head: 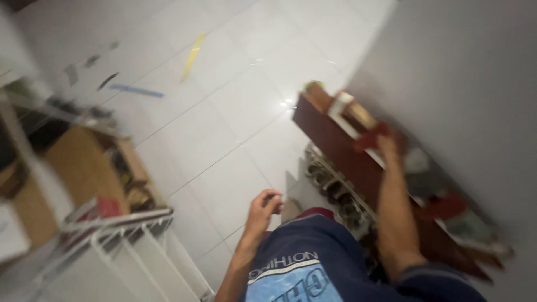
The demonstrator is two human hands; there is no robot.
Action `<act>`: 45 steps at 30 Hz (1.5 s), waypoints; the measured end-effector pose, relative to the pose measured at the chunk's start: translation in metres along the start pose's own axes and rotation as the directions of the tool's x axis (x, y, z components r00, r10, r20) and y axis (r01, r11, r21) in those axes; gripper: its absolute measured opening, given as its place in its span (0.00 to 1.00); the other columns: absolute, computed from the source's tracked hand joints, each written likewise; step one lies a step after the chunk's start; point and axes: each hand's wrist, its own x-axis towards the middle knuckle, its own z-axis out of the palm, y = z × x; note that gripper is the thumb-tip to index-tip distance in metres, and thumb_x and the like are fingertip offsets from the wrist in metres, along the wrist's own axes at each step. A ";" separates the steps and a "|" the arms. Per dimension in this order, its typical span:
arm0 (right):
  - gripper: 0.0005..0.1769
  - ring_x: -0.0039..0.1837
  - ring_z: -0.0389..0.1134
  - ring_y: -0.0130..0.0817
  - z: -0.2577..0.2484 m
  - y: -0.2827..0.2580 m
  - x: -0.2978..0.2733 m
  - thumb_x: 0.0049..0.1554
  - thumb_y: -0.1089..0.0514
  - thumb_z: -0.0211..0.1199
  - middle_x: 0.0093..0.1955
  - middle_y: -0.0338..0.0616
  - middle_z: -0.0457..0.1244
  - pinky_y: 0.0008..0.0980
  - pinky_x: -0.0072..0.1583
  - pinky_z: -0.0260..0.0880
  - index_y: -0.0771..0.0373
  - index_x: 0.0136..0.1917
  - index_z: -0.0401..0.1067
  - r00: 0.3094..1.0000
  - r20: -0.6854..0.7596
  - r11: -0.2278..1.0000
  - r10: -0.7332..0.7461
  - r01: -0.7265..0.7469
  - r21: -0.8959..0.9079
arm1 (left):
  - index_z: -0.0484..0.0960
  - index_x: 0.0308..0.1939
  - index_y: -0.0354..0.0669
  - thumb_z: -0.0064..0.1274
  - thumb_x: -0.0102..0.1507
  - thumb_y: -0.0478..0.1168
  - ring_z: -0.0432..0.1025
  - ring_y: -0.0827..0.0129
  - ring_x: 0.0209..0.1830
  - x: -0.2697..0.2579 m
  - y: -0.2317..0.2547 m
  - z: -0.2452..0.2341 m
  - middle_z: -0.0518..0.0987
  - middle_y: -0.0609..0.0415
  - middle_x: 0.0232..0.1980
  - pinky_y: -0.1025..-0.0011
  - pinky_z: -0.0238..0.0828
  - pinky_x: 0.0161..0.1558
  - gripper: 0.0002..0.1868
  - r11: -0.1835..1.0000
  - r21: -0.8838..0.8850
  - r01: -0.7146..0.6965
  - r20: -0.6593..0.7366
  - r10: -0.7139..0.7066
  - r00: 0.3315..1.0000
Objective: The person assembles a white metal drying rack in a tiled room. They pick up the folded frame, unfold the legs, and attach the fabric tray to the structure. The person adjusts the frame to ensure stability and places the assembled rack on the floor.
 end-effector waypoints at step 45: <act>0.36 0.55 0.77 0.40 0.281 -0.494 -0.490 0.57 0.40 0.64 0.58 0.46 0.72 0.41 0.62 0.72 0.49 0.76 0.64 -0.060 0.942 0.043 -0.330 0.996 0.079 | 0.77 0.56 0.34 0.57 0.58 0.46 0.75 0.44 0.55 -0.315 -0.346 -0.323 0.81 0.35 0.53 0.57 0.71 0.57 0.25 0.890 -0.409 -0.203 -0.768 -0.456 -0.451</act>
